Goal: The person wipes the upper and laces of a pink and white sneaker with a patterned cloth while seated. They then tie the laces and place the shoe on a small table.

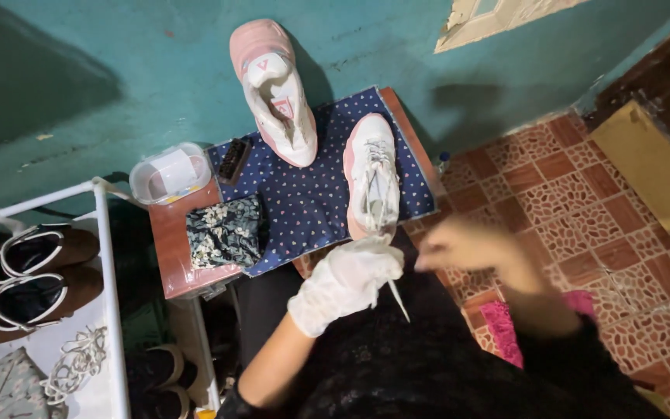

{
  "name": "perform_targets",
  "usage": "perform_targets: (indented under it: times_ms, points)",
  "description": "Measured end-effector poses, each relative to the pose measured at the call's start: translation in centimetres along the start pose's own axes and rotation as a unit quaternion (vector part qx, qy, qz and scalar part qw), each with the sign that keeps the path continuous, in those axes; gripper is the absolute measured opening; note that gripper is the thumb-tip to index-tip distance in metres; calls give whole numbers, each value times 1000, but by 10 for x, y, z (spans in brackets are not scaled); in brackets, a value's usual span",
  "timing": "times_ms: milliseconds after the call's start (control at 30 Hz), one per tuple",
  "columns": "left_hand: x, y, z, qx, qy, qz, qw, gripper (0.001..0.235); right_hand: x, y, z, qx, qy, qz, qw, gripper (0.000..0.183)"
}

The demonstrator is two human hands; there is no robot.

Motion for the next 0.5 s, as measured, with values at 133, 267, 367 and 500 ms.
perform_targets:
  times_ms: [133,267,367,500]
  points:
    - [28,42,-18,44,-21,87,995,15,33,-136,-10,-295,47,18,954,16]
    - [37,38,-14,16,-10,109,994,21,37,-112,-34,-266,130,-52,954,27]
    - [40,39,-17,-4,-13,119,993,30,76,-67,-59,-153,-47,77,984,37]
    - [46,46,-22,-20,-21,120,992,40,89,-134,-38,-257,-43,38,965,17]
Point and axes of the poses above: each hand's wrist, its own z-axis away from the middle knuckle, its own y-axis out of the back of the hand, x = y × z, the point moved 5 cm from there along -z, towards the middle knuckle, and after that the axes turned 13 degrees about -y, right-handed, at the moved point
